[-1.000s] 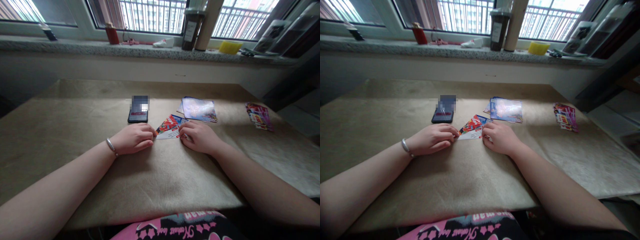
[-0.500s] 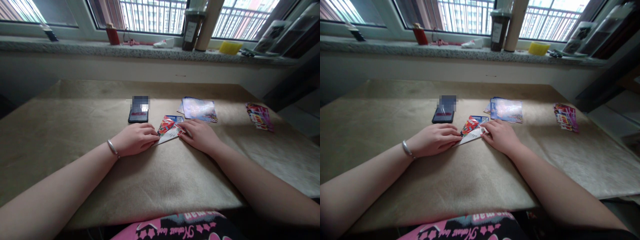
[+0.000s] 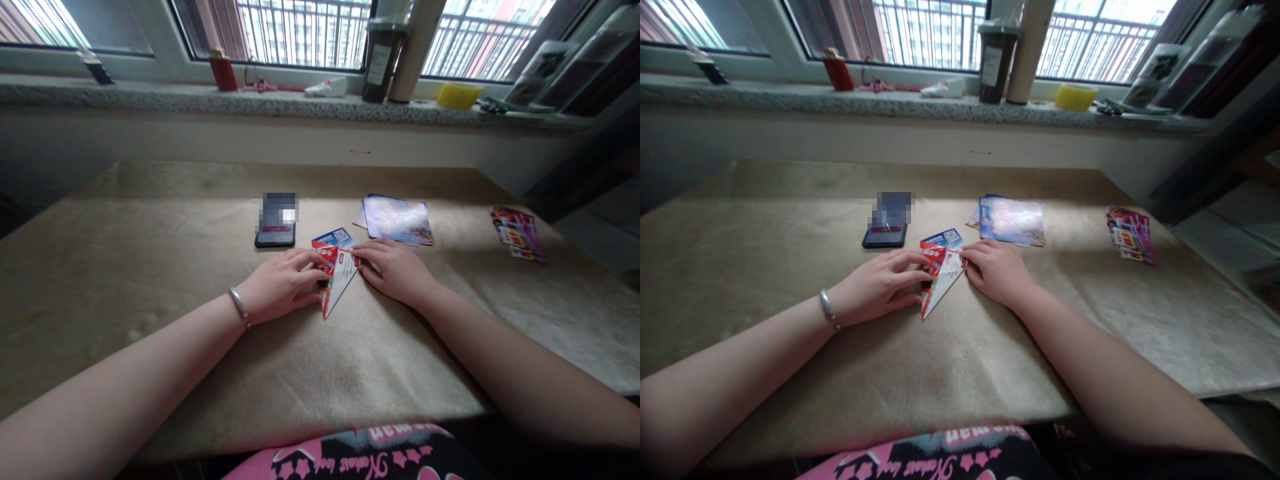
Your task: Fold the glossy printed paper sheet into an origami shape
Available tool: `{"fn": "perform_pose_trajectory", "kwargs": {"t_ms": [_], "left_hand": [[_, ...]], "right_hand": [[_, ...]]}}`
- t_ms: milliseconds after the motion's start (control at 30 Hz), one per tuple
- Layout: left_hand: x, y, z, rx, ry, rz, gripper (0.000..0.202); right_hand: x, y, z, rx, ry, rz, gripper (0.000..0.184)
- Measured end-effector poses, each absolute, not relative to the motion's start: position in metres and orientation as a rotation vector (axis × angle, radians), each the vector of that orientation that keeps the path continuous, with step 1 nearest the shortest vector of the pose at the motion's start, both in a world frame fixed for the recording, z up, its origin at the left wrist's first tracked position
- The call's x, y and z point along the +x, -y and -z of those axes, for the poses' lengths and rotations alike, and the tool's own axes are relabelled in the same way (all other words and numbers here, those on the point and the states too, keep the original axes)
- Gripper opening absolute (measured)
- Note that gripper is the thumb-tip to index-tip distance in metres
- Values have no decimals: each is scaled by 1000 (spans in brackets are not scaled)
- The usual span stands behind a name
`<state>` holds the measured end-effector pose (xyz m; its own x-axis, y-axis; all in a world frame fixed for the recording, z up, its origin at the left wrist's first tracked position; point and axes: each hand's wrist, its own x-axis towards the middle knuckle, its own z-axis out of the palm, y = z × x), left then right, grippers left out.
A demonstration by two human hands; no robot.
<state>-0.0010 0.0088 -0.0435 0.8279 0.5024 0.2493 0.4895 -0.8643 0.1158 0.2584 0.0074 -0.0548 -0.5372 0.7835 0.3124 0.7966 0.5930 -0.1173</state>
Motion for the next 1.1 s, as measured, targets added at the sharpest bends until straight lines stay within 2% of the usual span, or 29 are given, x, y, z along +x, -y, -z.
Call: {"fn": "perform_pose_trajectory", "kwargs": {"t_ms": [167,433,567,833,1100], "left_hand": [[0,-11,47,2905,-856,-367,35],[1,-8,41,2964,-718,-312,40],[1,-8,40,2994,-689,-293,42],[-1,-9,44,2949,-706,-295,42],[0,-7,41,2976,-717,-301,43]], "right_hand": [[259,-8,57,-1289,2499,53,33],[254,-8,55,-1371,2532,46,51],[255,-10,56,-1351,2489,-57,46],[262,-11,53,-1226,2188,-346,19],[271,-11,50,-1122,2202,-359,29]]}}
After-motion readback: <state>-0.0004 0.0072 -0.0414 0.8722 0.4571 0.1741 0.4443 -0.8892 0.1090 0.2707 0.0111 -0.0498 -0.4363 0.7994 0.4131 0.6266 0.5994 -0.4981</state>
